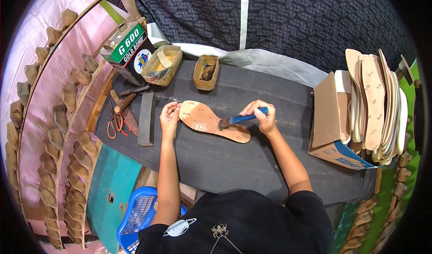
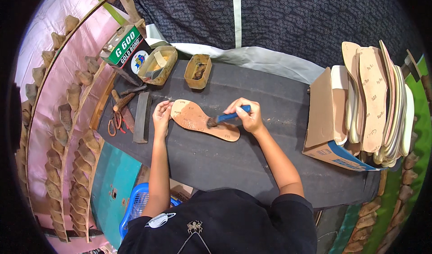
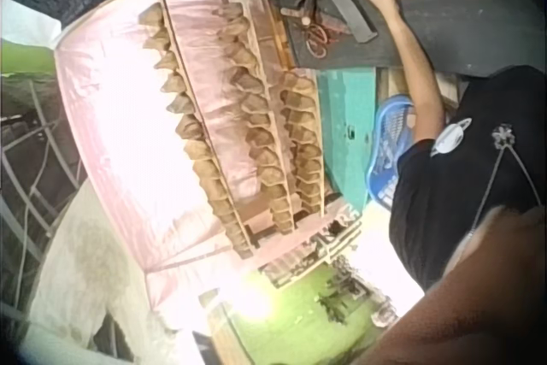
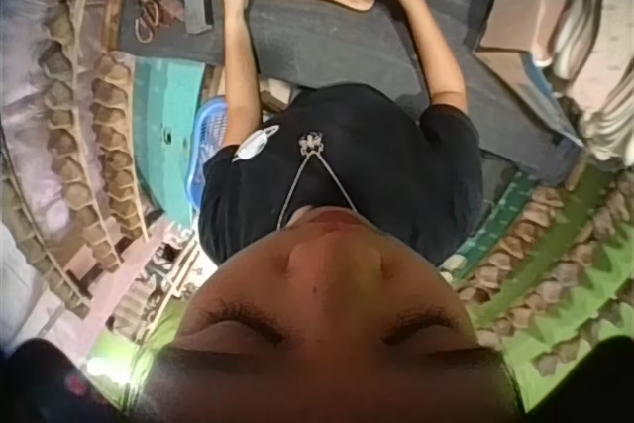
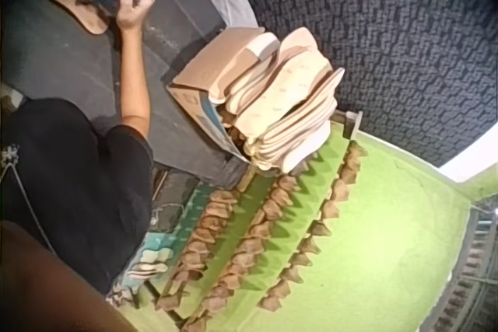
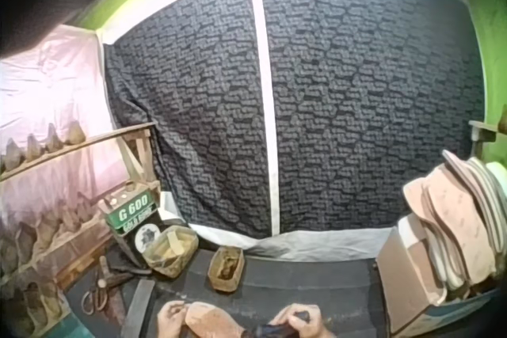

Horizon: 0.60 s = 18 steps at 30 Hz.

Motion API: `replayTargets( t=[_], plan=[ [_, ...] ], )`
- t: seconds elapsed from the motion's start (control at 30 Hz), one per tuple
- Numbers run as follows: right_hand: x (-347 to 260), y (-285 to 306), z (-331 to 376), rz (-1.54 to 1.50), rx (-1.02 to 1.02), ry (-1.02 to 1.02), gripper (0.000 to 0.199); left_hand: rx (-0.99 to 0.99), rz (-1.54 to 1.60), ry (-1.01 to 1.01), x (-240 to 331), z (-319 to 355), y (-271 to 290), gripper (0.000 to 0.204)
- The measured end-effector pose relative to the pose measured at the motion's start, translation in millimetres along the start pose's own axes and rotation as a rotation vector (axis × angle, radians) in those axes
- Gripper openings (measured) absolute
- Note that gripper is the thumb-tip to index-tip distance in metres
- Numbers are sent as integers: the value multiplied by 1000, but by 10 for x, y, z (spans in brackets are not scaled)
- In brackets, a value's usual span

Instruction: The person takes shoe soles from a box, applies adhesive to them using a brush, and places them into a plastic basket.

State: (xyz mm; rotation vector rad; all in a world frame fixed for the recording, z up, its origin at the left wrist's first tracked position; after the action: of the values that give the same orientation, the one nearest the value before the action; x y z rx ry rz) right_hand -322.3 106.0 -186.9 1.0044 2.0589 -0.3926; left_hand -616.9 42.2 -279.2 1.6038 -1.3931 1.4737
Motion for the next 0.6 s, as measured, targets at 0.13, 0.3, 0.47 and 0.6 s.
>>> replayTargets(
  t=[0.13,0.3,0.47,0.6],
  plan=[
    [-89,215,34,14,105,14,28,4,2,3,-10,-4,15,22],
    [-160,302,38,49,88,-21,29,-8,-16,-13,3,-4,17,23],
    [-242,60,-14,70,41,44,27,-3,-7,-4,11,-2,2,23],
    [-205,60,18,110,11,57,30,-3,6,-1,10,-4,1,23]
  ],
)
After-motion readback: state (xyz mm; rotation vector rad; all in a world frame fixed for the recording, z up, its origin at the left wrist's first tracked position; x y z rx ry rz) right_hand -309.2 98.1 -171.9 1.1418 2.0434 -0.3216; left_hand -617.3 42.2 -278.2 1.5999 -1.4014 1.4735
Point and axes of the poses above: each hand's wrist, its own z-axis away from the middle knuckle, its own y-axis out of the back of the hand, x = y × z, the point moved 5 cm from there along -z, towards the middle knuckle, and after that the axes turned 7 degrees about -x, right-handed, at the moved point
